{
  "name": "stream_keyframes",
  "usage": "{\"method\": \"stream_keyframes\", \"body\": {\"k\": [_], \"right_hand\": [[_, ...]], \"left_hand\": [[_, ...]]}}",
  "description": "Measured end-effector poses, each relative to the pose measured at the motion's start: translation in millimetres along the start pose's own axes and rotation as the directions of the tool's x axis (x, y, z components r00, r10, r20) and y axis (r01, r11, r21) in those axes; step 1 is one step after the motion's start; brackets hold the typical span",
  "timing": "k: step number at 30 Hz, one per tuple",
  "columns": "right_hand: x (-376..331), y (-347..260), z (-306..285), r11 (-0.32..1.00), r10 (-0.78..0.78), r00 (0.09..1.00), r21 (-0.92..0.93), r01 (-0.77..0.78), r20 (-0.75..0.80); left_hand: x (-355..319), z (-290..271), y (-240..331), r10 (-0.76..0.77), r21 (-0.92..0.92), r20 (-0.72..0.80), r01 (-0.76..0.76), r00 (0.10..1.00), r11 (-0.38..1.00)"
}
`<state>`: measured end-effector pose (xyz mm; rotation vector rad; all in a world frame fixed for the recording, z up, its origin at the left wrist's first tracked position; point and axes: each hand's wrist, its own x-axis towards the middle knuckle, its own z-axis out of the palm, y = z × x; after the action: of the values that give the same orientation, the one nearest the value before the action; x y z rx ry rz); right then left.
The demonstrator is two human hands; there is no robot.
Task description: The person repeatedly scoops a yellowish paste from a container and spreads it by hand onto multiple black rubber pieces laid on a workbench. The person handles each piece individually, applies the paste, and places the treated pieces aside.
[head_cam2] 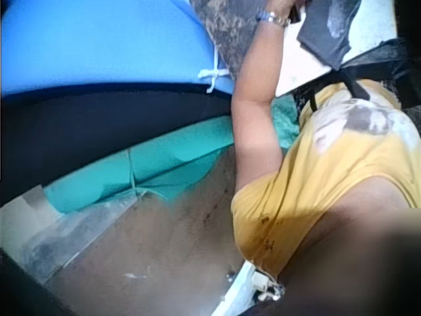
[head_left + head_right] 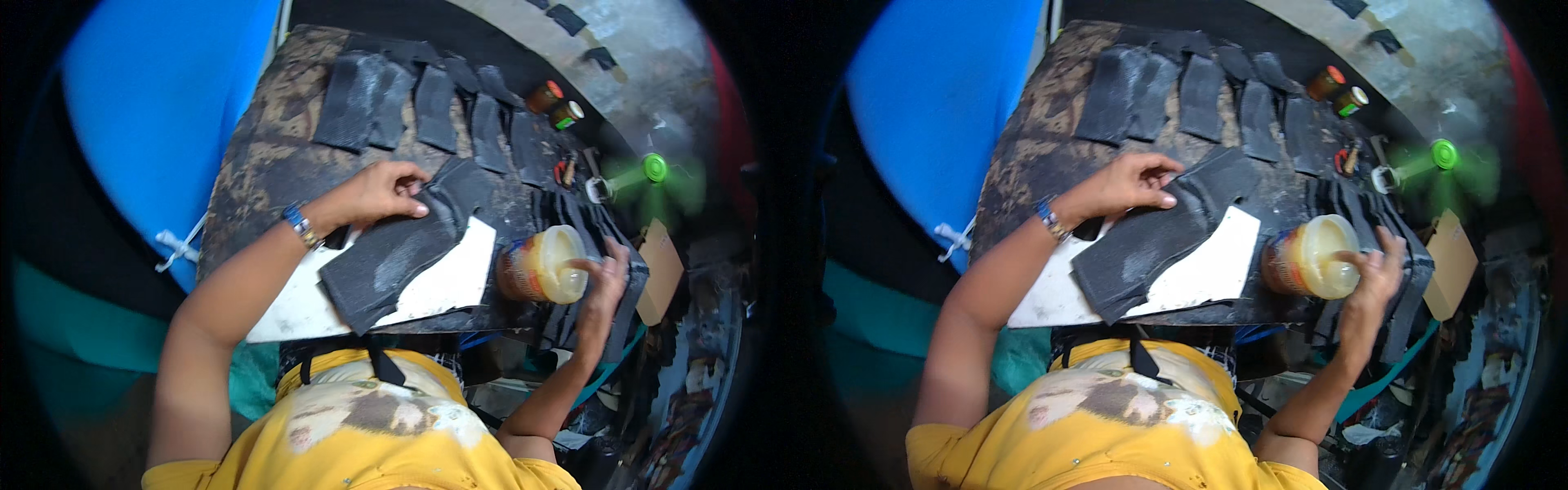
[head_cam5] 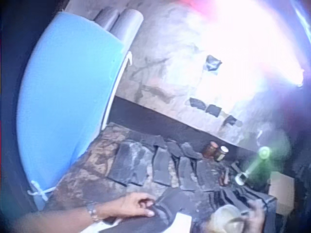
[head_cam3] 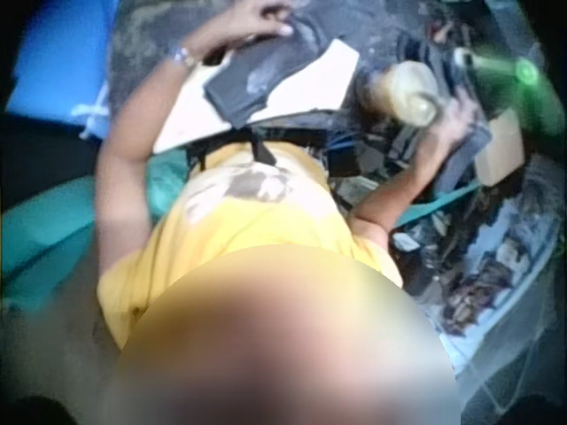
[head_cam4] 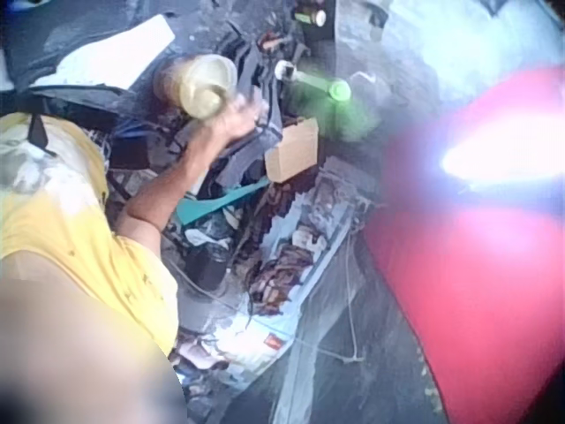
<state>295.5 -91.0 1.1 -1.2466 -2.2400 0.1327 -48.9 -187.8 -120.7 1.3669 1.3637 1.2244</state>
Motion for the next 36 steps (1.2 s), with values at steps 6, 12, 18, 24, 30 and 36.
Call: {"method": "stream_keyframes", "body": {"k": [6, 12, 18, 24, 30, 36], "right_hand": [[-49.7, -57.8, 7.4, 0.758, -0.131, 0.988, -0.634, 0.156, 0.085], [-91.0, -123.7, 66.0, 0.828, -0.529, 0.772, 0.018, 0.560, 0.353], [-108.0, -124.3, 116.2, 0.905, -0.293, 0.770, -0.095, 0.414, 0.567], [-115.1, -104.1, 104.6, 0.766, -0.603, 0.678, 0.067, 0.639, 0.420], [-101.9, -111.0, 122.7, 0.777, -0.537, 0.700, -0.047, 0.627, 0.471], [-89.9, -139.0, 130.3, 0.731, -0.616, 0.593, 0.097, 0.675, 0.518]], "left_hand": [[0.0, -3.0, 4.6, -0.029, 0.115, 0.014, 0.027, 0.999, 0.993], [-2.8, -3.3, 6.7, -0.081, 0.174, 0.015, 0.078, 0.997, 0.982], [-5.0, -2.3, 11.4, -0.081, 0.133, -0.018, 0.082, 0.997, 0.988], [-5.5, 0.0, 13.4, -0.124, 0.103, -0.027, 0.126, 0.992, 0.987], [-5.2, 2.5, 10.0, -0.002, 0.153, -0.053, 0.010, 0.999, 0.988], [-1.6, 1.4, 4.0, -0.018, 0.106, -0.024, 0.021, 1.000, 0.994]]}}
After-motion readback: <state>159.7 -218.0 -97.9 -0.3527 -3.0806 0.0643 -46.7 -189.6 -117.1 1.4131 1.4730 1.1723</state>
